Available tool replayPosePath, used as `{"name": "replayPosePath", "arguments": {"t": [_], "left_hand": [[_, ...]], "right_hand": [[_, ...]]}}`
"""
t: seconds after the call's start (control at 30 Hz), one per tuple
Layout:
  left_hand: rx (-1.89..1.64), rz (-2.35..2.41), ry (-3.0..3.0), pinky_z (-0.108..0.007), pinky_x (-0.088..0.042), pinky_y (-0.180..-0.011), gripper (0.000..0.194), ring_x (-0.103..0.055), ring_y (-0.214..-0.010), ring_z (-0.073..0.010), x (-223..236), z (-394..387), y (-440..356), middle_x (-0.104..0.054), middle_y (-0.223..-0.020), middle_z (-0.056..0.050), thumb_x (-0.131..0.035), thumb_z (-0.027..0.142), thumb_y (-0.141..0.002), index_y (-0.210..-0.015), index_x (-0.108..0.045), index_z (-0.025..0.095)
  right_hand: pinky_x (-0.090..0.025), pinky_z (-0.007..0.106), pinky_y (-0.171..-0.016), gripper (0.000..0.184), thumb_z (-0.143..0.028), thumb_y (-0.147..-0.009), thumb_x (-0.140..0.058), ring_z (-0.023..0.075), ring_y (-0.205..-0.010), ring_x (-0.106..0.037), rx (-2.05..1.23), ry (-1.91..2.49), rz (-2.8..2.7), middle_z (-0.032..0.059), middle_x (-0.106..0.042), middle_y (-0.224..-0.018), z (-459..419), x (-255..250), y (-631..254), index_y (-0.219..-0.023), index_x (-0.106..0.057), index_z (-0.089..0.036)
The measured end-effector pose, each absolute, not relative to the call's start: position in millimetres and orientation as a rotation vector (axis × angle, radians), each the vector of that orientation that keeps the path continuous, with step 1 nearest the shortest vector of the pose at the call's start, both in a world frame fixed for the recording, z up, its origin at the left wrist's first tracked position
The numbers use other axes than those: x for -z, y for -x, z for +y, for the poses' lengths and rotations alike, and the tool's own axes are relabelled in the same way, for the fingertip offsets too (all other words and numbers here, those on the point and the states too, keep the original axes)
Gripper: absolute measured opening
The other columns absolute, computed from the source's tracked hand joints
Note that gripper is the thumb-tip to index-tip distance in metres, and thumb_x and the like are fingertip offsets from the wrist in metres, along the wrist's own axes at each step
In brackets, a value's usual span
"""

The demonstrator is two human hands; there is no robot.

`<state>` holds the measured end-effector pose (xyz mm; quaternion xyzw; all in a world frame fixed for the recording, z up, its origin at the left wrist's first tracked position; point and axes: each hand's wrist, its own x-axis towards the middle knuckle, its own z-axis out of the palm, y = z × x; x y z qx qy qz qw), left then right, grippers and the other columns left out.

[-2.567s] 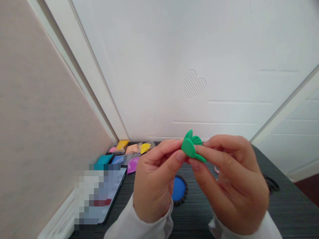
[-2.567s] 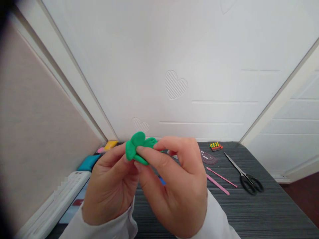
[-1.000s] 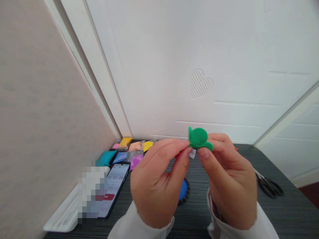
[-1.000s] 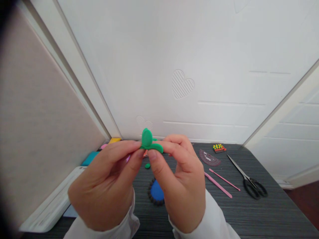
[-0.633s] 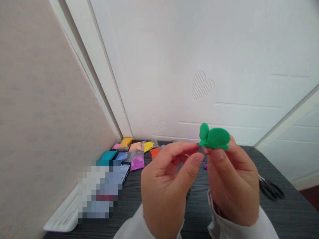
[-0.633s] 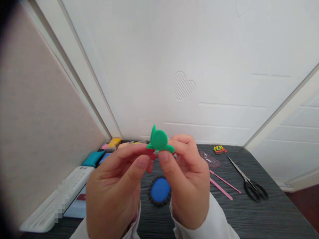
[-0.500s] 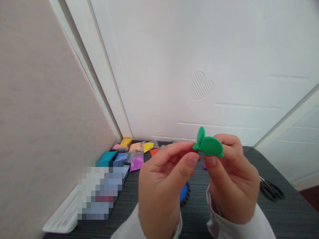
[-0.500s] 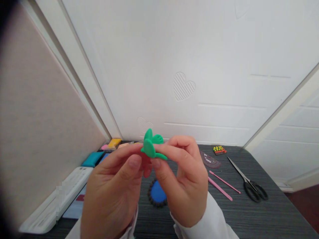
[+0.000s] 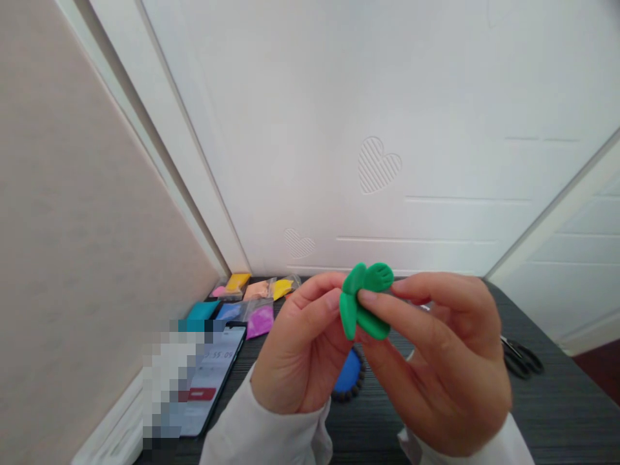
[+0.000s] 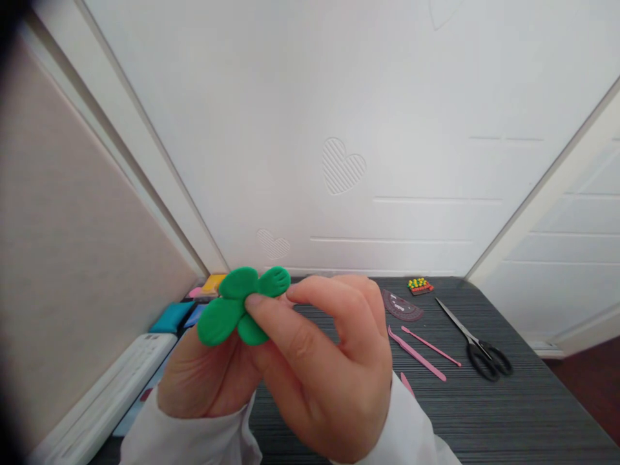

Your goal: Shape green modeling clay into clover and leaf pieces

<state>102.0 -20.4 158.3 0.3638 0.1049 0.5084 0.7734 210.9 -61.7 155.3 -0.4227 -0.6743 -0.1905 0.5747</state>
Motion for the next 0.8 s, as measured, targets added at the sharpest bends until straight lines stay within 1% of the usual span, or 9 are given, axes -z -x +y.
{"name": "replayPosePath", "arguments": {"t": [0.13,0.23,0.4,0.5,0.57,0.63,0.7,0.8], "left_hand": [[-1.083,0.204,-0.827,-0.017,-0.049,-0.054,0.008,-0.059,-0.058,-0.0086,-155.5,-20.1,-100.7,-0.065,-0.070,0.004,-0.061,0.030,-0.067,-0.073,-0.066,0.028],[-1.083,0.115,-0.797,-0.015,-0.049,-0.058,0.008,-0.060,-0.063,-0.0077,-150.3,-18.9,-100.3,-0.066,-0.074,0.005,-0.062,0.028,-0.066,-0.074,-0.066,0.028],[-0.989,0.126,-0.669,-0.011,-0.047,-0.060,0.023,-0.058,-0.066,-0.0059,-148.4,-16.6,-100.7,-0.065,-0.082,0.003,-0.067,0.029,-0.060,-0.081,-0.064,0.020],[-0.977,0.106,-0.634,-0.012,-0.046,-0.062,0.024,-0.057,-0.065,-0.0054,-149.9,-15.0,-100.8,-0.064,-0.079,0.003,-0.067,0.027,-0.060,-0.082,-0.062,0.020],[-0.987,0.119,-0.620,-0.014,-0.047,-0.063,0.026,-0.057,-0.065,-0.0066,-150.0,-14.3,-100.0,-0.063,-0.077,0.002,-0.069,0.027,-0.057,-0.080,-0.062,0.020],[-0.997,0.150,-0.622,-0.015,-0.048,-0.062,0.027,-0.057,-0.066,-0.0080,-150.4,-14.5,-98.1,-0.062,-0.074,0.002,-0.070,0.029,-0.054,-0.079,-0.062,0.021],[-0.979,0.189,-0.642,-0.014,-0.047,-0.062,0.024,-0.057,-0.065,-0.0077,-152.3,-16.0,-95.5,-0.062,-0.070,0.002,-0.069,0.030,-0.056,-0.077,-0.062,0.021],[-0.955,0.223,-0.677,-0.013,-0.046,-0.059,0.016,-0.057,-0.062,-0.0062,-157.9,-19.7,-92.6,-0.063,-0.068,0.002,-0.067,0.030,-0.060,-0.073,-0.064,0.022]], "right_hand": [[-0.043,0.033,-0.066,0.025,-0.017,-0.067,-0.061,0.0151,-0.080,-0.047,0.479,0.994,-1.582,0.0018,-0.050,-0.089,-62.1,-157.1,-210.0,-0.091,-0.060,-0.023],[-0.043,0.032,-0.066,0.025,-0.015,-0.067,-0.060,0.0140,-0.078,-0.047,0.519,1.009,-1.592,0.0016,-0.050,-0.089,-61.9,-159.4,-209.1,-0.091,-0.060,-0.023],[-0.044,0.032,-0.066,0.025,-0.012,-0.066,-0.058,0.0145,-0.079,-0.048,0.450,0.992,-1.570,0.0025,-0.049,-0.090,-63.3,-159.8,-203.1,-0.090,-0.060,-0.021],[-0.043,0.034,-0.068,0.027,-0.014,-0.066,-0.058,0.0157,-0.081,-0.049,0.361,0.971,-1.443,0.0018,-0.050,-0.091,-67.2,-156.5,-200.7,-0.091,-0.057,-0.025],[-0.042,0.035,-0.070,0.025,-0.013,-0.066,-0.056,0.0163,-0.083,-0.049,0.364,0.962,-1.374,0.0013,-0.051,-0.089,-69.5,-155.5,-201.2,-0.088,-0.057,-0.026],[-0.041,0.035,-0.069,0.023,-0.011,-0.065,-0.056,0.0163,-0.081,-0.049,0.399,0.948,-1.379,0.0016,-0.052,-0.086,-70.4,-156.9,-202.5,-0.083,-0.058,-0.024],[-0.041,0.034,-0.066,0.021,-0.011,-0.063,-0.058,0.0159,-0.079,-0.049,0.428,0.930,-1.445,0.0021,-0.052,-0.085,-69.5,-160.0,-203.8,-0.080,-0.059,-0.023],[-0.040,0.033,-0.065,0.022,-0.014,-0.062,-0.063,0.0144,-0.077,-0.048,0.425,0.928,-1.549,0.0017,-0.050,-0.087,-66.6,-163.7,-205.4,-0.082,-0.059,-0.022]]}}
